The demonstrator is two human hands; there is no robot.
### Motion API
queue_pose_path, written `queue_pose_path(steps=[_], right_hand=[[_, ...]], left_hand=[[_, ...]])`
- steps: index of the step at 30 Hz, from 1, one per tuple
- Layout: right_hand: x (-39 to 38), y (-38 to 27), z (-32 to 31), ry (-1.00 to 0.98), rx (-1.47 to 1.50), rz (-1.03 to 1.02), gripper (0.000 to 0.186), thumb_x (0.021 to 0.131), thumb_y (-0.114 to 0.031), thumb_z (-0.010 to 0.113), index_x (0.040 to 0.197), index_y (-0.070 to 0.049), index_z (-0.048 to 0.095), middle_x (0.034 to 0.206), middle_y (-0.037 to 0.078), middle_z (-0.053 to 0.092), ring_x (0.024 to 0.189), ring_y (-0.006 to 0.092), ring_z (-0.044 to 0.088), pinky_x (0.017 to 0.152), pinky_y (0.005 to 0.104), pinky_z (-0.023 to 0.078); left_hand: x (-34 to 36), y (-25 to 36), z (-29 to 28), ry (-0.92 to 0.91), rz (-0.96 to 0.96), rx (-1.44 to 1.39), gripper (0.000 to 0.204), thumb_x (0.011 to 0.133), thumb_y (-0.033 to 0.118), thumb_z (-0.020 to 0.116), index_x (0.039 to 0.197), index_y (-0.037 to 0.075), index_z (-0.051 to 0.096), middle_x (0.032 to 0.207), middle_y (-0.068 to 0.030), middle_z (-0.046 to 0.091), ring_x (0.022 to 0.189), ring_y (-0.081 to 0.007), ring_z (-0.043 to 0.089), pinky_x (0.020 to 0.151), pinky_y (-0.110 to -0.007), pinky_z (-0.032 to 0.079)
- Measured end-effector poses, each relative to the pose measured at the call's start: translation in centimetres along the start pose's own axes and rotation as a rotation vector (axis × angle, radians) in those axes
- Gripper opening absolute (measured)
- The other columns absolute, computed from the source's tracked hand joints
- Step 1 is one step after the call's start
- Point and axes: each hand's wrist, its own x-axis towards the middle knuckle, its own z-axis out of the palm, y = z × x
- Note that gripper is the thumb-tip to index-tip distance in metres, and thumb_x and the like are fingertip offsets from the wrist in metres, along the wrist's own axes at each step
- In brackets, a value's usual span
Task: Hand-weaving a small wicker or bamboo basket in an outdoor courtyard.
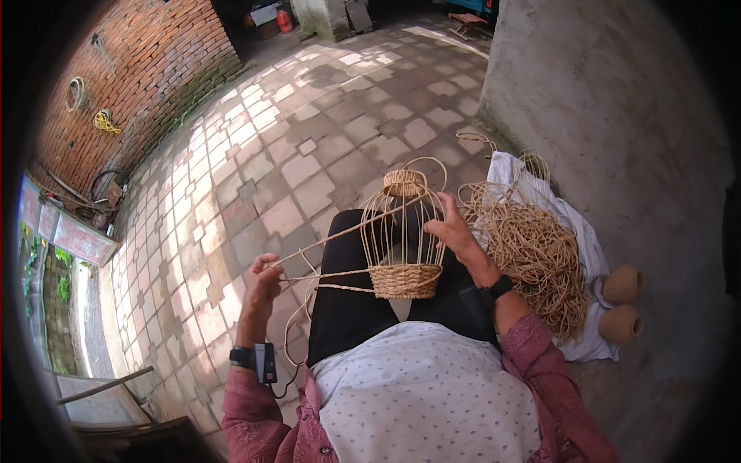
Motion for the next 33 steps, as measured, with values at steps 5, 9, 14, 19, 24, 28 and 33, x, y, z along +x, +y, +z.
queue_pose_path(steps=[5,9,14,19,24,28,33], right_hand=[[-0.6,-1.9,0.8,-0.052,-0.081,-0.051,0.079,0.069,-0.022,0.066,0.137,0.002,0.035,0.127,0.026,0.049,0.121,0.0362,0.048,0.103,0.039,0.038],[-0.6,-1.3,-0.1,0.022,-0.115,-0.037,0.077,0.07,-0.024,0.067,0.136,0.001,0.036,0.127,0.027,0.049,0.121,0.0374,0.048,0.103,0.0407,0.038],[-0.7,-1.0,0.0,0.005,-0.147,-0.067,0.075,0.071,-0.024,0.065,0.136,0.001,0.036,0.127,0.027,0.049,0.12,0.0384,0.048,0.103,0.0414,0.037],[-0.8,-1.0,0.4,-0.007,-0.126,-0.046,0.077,0.071,-0.025,0.066,0.137,0.001,0.036,0.129,0.026,0.047,0.121,0.0373,0.046,0.103,0.0415,0.037],[-0.8,0.0,-0.3,0.023,0.007,-0.006,0.08,0.072,-0.027,0.067,0.139,-0.001,0.034,0.13,0.021,0.047,0.119,0.0303,0.048,0.103,0.0386,0.037],[-1.5,-2.0,-1.0,-0.023,0.12,0.128,0.079,0.073,-0.026,0.068,0.139,0.0,0.034,0.132,0.022,0.047,0.12,0.0305,0.048,0.103,0.0378,0.038],[-0.2,-0.3,0.1,-0.021,-0.016,-0.057,0.078,0.074,-0.027,0.068,0.139,0.0,0.034,0.133,0.025,0.047,0.124,0.0337,0.047,0.104,0.0386,0.038]], left_hand=[[3.9,0.8,-11.1,0.098,0.048,-0.199,0.04,0.081,0.011,0.067,0.119,0.012,0.056,0.082,0.0018,0.057,0.057,-0.0043,0.049,0.044,-0.02,0.037],[4.0,4.7,1.0,0.136,0.368,0.866,0.048,0.079,0.01,0.067,0.125,0.013,0.058,0.107,-0.0103,0.062,0.068,-0.018,0.061,0.06,-0.03,0.05],[3.8,4.9,13.6,-0.177,0.914,0.93,0.034,0.083,0.012,0.062,0.117,0.008,0.062,0.115,-0.0153,0.061,0.079,-0.0253,0.066,0.069,-0.033,0.053],[5.5,4.1,18.7,-0.238,1.018,1.139,0.02,0.086,0.011,0.06,0.104,0.005,0.064,0.092,-0.0177,0.065,0.075,-0.0353,0.064,0.064,-0.04,0.052],[3.3,3.4,14.6,-0.475,1.014,1.064,0.014,0.089,0.015,0.057,0.09,0.002,0.063,0.073,-0.0168,0.061,0.067,-0.0367,0.061,0.06,-0.044,0.047],[5.0,2.0,-2.7,-0.105,0.481,0.911,0.032,0.093,0.03,0.051,0.093,0.003,0.068,0.065,-0.0084,0.054,0.061,-0.0152,0.05,0.055,-0.03,0.041],[-0.5,-1.6,-32.1,0.702,0.589,1.158,0.033,0.086,0.033,0.053,0.081,0.003,0.067,0.063,-0.01,0.058,0.052,-0.0191,0.057,0.044,-0.035,0.042]])
